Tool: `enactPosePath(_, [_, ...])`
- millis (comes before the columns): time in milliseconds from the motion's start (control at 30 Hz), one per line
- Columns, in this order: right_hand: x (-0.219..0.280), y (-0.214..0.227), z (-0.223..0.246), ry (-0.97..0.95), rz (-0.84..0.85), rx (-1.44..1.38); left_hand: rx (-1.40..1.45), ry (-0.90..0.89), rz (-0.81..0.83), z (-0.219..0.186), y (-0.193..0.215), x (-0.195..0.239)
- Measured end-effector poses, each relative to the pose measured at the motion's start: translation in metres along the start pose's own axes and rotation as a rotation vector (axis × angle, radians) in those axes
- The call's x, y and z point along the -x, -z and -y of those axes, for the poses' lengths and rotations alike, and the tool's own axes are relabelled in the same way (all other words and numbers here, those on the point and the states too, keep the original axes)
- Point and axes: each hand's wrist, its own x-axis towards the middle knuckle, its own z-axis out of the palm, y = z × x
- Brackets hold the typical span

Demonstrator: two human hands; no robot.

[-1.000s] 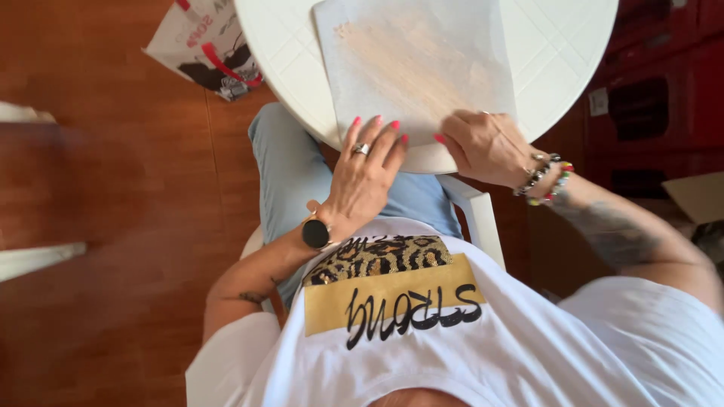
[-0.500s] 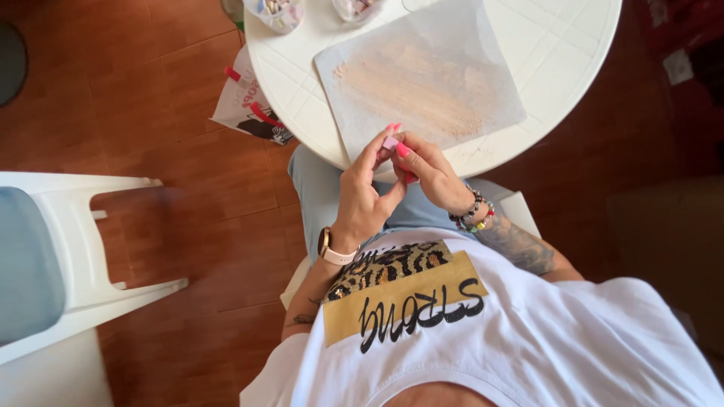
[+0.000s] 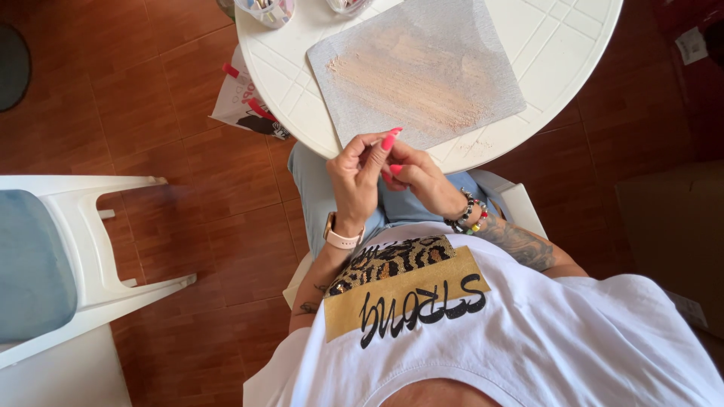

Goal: Spreading paste on a board and manipulating small craft materials with hands

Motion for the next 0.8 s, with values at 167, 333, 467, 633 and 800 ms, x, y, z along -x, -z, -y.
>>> enactPosePath(167, [0.001,-0.001,-0.011,0.020,0.010,-0.119,-0.039,0.002,-0.041,0.003,0.002,-0.001])
enactPosePath(333, [0.000,0.001,-0.016,-0.009,0.017,-0.189,-0.031,0.018,-0.080,-0.009,0.003,-0.006])
enactPosePath(467, [0.001,0.009,-0.029,-0.014,0.002,-0.219,0.072,0.066,-0.094,-0.001,0.004,-0.004])
enactPosePath(633, [0.001,0.003,-0.019,-0.019,-0.007,-0.243,0.172,0.124,-0.039,0.007,0.008,-0.004])
enactPosePath(800, [0.000,0.000,-0.012,0.004,0.004,-0.230,0.257,0.164,0.009,0.010,0.010,0.000])
